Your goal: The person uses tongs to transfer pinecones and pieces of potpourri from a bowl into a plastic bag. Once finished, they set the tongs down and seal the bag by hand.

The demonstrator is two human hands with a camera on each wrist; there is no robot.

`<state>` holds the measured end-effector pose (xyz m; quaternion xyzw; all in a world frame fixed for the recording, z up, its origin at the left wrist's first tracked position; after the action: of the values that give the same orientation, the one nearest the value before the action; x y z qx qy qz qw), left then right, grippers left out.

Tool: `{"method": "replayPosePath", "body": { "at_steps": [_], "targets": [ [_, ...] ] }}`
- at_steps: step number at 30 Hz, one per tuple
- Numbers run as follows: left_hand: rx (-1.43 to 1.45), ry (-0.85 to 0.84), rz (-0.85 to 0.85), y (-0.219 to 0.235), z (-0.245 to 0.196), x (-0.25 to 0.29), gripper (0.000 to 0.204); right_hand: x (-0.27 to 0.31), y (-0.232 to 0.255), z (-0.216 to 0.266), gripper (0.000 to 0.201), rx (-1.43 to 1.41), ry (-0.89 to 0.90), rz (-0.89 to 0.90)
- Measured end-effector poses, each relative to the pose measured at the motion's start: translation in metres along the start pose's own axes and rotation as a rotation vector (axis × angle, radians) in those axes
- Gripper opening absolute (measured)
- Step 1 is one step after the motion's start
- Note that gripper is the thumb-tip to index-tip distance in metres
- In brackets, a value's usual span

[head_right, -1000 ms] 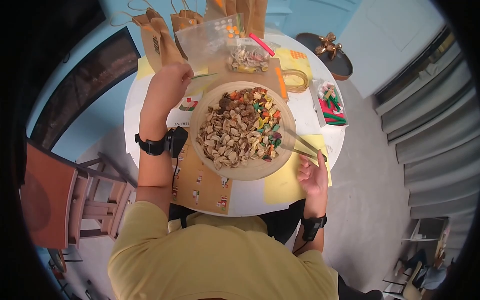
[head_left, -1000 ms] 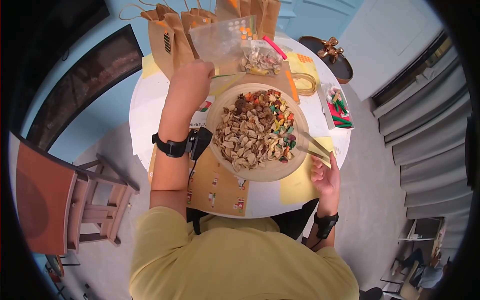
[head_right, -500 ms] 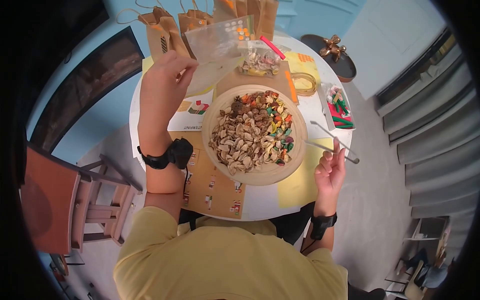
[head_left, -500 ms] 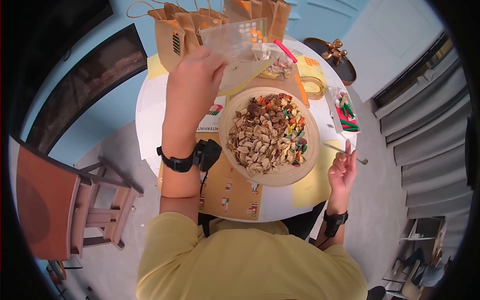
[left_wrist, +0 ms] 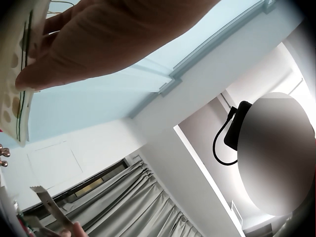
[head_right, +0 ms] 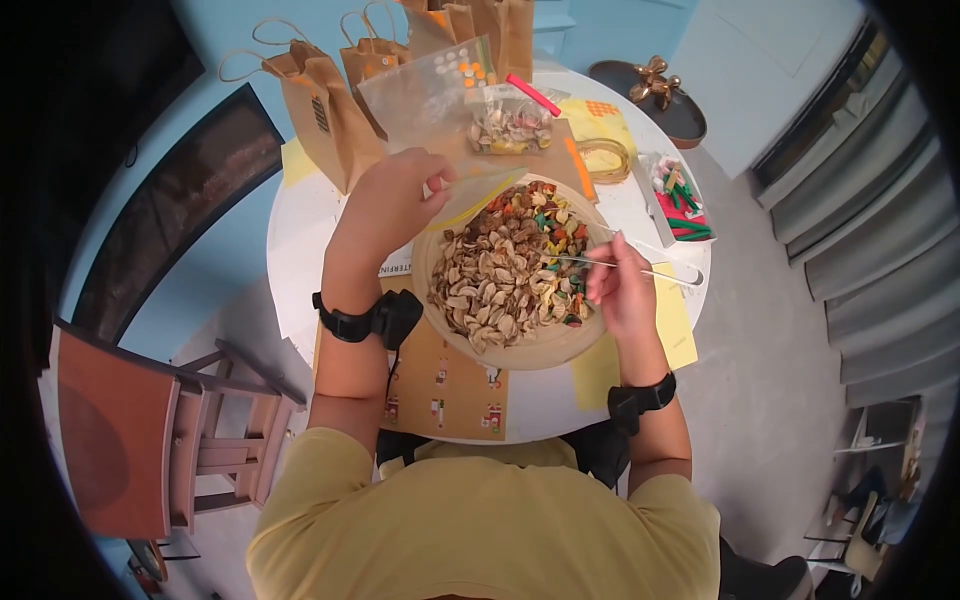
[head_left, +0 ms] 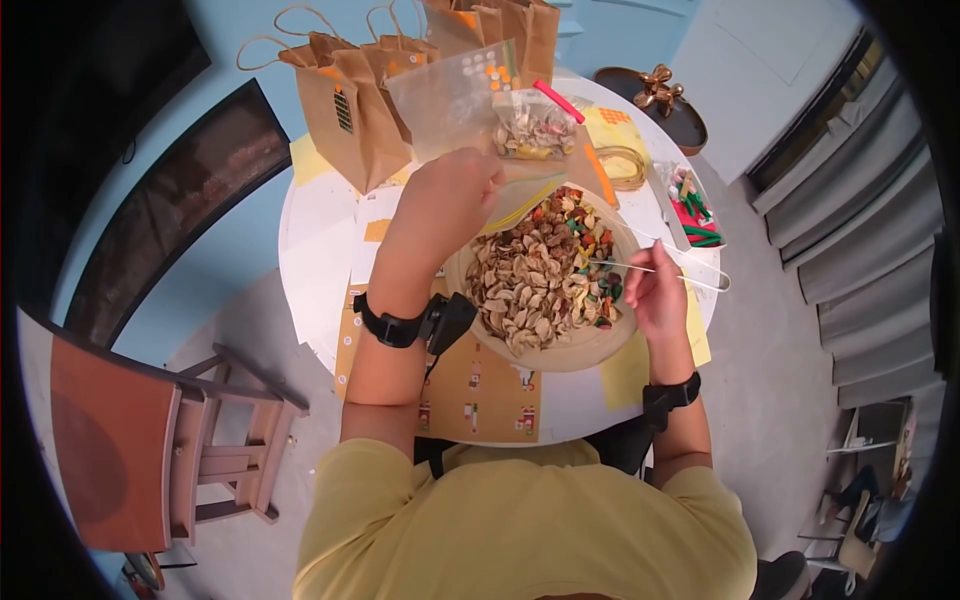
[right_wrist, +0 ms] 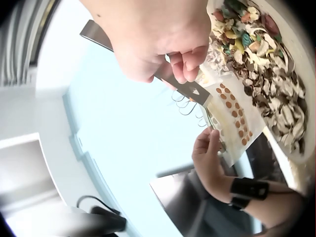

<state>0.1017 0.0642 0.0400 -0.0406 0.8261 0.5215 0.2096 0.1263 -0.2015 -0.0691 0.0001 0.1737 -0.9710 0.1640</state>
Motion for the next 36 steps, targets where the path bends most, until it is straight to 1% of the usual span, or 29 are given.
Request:
{"method": "replayPosePath", "body": {
  "at_steps": [1, 4, 5, 9, 11, 12, 14, 15, 17, 18, 20, 21, 24, 25, 26, 28, 29, 31, 32, 33, 34, 36],
  "targets": [
    [0.03, 0.008, 0.036, -0.002, 0.001, 0.0, 0.014, 0.003, -0.012, 0.007, 0.037, 0.062, 0.032, 0.08],
    [0.045, 0.007, 0.038, -0.004, 0.001, 0.0, 0.014, 0.005, -0.022, 0.01, 0.038, 0.127, -0.005, 0.063],
    [0.046, 0.006, 0.04, -0.004, 0.001, -0.001, 0.014, 0.006, -0.025, 0.013, 0.042, 0.161, 0.013, 0.127],
    [0.067, 0.009, 0.046, -0.001, 0.001, 0.0, 0.014, 0.011, -0.023, 0.014, 0.045, 0.24, 0.039, 0.176],
    [0.075, 0.003, 0.037, 0.001, 0.001, 0.001, 0.014, 0.014, -0.028, 0.014, 0.049, 0.236, -0.032, 0.231],
    [0.083, 0.008, 0.037, 0.002, 0.002, 0.001, 0.015, 0.017, -0.027, 0.011, 0.049, 0.232, -0.029, 0.226],
    [0.09, 0.009, 0.042, 0.003, 0.001, 0.0, 0.015, 0.021, -0.031, 0.006, 0.048, -0.001, 0.021, 0.336],
    [0.091, 0.014, 0.054, 0.003, 0.001, 0.0, 0.014, 0.02, -0.028, -0.001, 0.048, -0.005, 0.022, 0.332],
    [0.09, 0.016, 0.068, 0.001, 0.0, -0.001, 0.014, 0.02, -0.03, -0.013, 0.045, -0.16, 0.03, 0.414],
    [0.104, 0.013, 0.078, 0.0, -0.001, -0.001, 0.014, 0.018, -0.034, -0.01, 0.045, -0.164, 0.034, 0.408],
    [0.116, 0.002, 0.093, -0.003, -0.004, -0.002, 0.013, 0.006, -0.047, 0.005, 0.055, -0.023, 0.042, 0.287],
    [0.125, 0.007, 0.111, -0.004, -0.005, -0.001, 0.013, 0.002, -0.057, 0.016, 0.058, -0.022, 0.091, 0.259],
    [0.129, 0.014, 0.139, -0.005, -0.007, -0.002, 0.012, -0.009, -0.072, 0.02, 0.059, 0.037, 0.105, 0.276],
    [0.13, 0.022, 0.146, -0.006, -0.007, -0.003, 0.012, -0.012, -0.079, 0.019, 0.055, 0.05, 0.144, 0.358],
    [0.124, 0.015, 0.147, -0.006, -0.007, -0.003, 0.012, -0.012, -0.082, 0.019, 0.055, 0.046, 0.152, 0.356],
    [0.144, -0.018, 0.066, 0.0, -0.006, -0.003, 0.01, -0.012, -0.089, 0.008, 0.047, 0.452, -0.013, 0.404],
    [0.141, -0.022, 0.067, 0.0, -0.005, -0.004, 0.01, -0.012, -0.089, 0.004, 0.043, 0.527, -0.011, 0.417],
    [0.099, 0.093, -0.204, 0.016, 0.002, -0.003, 0.008, -0.013, -0.085, -0.005, 0.045, 0.562, -0.029, 0.438],
    [0.1, 0.091, -0.198, 0.017, 0.0, -0.004, 0.008, -0.012, -0.084, -0.009, 0.048, 0.596, -0.049, 0.463],
    [0.092, 0.105, -0.272, 0.024, -0.002, -0.003, 0.007, -0.011, -0.087, -0.006, 0.051, 0.632, 0.001, 0.496],
    [0.085, 0.12, -0.347, 0.029, -0.002, -0.001, 0.007, -0.013, -0.086, -0.008, 0.051, 0.628, -0.001, 0.492],
    [0.1, 0.098, -0.329, 0.027, -0.002, -0.001, 0.007, -0.015, -0.088, -0.007, 0.054, 0.717, 0.111, 0.517]
  ]
}}
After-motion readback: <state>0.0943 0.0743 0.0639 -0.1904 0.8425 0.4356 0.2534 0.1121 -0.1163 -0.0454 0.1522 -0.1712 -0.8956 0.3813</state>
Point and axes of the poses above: each hand's wrist, its own x-axis away from the middle knuckle, its own y-axis out of the back of the hand, z = x × y, the point moved 6 cm from there along -x, towards the middle knuckle, and after that the axes turned 7 degrees about z, right-handed, at the moved point
